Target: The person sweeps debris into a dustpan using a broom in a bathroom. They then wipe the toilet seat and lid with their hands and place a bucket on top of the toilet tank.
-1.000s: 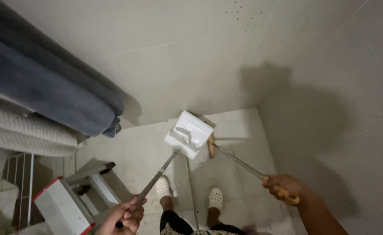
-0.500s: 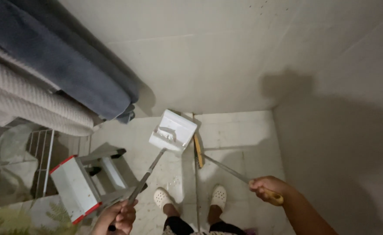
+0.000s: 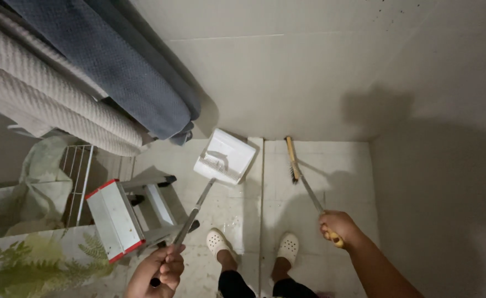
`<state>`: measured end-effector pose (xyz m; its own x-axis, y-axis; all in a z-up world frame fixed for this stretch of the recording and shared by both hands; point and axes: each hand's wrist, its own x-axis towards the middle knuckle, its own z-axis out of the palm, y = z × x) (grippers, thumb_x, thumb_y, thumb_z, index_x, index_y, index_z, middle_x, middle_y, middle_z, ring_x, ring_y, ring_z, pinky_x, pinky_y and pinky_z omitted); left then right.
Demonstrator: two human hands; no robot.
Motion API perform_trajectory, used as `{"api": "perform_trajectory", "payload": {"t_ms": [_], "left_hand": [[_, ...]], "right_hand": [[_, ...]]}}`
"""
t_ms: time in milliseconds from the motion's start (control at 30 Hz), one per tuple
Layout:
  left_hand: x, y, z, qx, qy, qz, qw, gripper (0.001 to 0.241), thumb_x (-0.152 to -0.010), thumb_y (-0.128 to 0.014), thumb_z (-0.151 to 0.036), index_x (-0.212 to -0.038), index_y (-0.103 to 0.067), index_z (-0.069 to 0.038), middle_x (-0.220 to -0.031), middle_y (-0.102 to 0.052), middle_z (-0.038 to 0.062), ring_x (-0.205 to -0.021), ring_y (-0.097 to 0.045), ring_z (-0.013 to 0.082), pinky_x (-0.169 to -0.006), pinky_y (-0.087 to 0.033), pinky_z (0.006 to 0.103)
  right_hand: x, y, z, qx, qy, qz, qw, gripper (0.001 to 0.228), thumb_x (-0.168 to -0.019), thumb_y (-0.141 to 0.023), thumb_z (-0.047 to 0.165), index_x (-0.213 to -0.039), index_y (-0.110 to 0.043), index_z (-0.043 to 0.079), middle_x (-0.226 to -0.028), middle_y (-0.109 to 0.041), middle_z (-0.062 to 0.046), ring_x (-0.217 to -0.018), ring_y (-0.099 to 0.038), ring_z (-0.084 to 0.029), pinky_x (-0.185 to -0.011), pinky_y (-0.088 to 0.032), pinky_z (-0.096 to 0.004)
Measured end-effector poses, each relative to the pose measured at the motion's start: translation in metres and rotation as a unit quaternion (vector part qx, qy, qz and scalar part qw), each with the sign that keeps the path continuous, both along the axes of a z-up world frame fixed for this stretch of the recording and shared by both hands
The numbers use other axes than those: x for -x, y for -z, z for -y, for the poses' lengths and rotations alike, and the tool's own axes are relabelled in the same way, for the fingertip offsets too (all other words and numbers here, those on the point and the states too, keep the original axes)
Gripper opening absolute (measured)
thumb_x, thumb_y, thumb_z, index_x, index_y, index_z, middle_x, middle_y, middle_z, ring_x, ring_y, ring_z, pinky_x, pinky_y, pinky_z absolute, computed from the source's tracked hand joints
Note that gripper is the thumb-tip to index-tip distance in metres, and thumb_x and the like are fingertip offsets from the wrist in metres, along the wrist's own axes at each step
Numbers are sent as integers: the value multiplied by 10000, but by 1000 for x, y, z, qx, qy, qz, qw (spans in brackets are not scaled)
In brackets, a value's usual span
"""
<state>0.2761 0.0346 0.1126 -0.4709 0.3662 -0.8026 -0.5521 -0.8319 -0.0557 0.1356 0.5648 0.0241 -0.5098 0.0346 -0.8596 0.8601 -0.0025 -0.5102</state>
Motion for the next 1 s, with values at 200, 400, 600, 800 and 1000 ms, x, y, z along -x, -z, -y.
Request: {"api": "perform_trajectory", "payload": {"t_ms": [200,400,600,800,1000], "left_hand": [[8,-7,-10,14,36,3,999,212,-996,-523,-257,-993,-501,-46,-627,-437,-20,-438,-412,67,-323,-312,224],[16,-15,-31,68,68,34,995,277,-1017,-515,-221,-1174,-520,7,-629,-440,-3,-435,-408,84,-317,-298,237],[29,-4,-59,11,120,56,991,235,-973,-530,-281,-1080,-544,-73,-587,-419,-20,-423,-390,96,-321,-282,246],[54,-47,-120,104,139,57,983,229,-1031,-545,-196,-877,-570,-29,-605,-427,4,-456,-410,92,-337,-318,227],[88,-42,-171,107,190,76,973,300,-1027,-502,-202,-754,-491,-79,-554,-423,-8,-444,-387,95,-342,-326,234]], "right_hand": [[-3,22,-30,187,78,30,979,102,-911,-647,48,-845,-586,0,-627,-549,-76,-453,-496,-152,-384,-447,-291],[12,74,-74,189,132,61,971,132,-930,-638,105,-852,-611,2,-620,-547,-42,-437,-484,-113,-362,-433,-251],[0,79,-134,-34,183,-17,982,225,-1012,-572,217,-931,-640,18,-686,-588,-43,-480,-501,-98,-402,-435,-238],[-38,71,-245,492,141,-78,856,189,-1054,-613,194,-932,-687,71,-695,-703,-28,-465,-626,-91,-367,-508,-259],[-53,3,-255,74,133,-47,987,235,-914,-584,243,-881,-635,16,-592,-593,-96,-404,-511,-146,-304,-340,-275]]}}
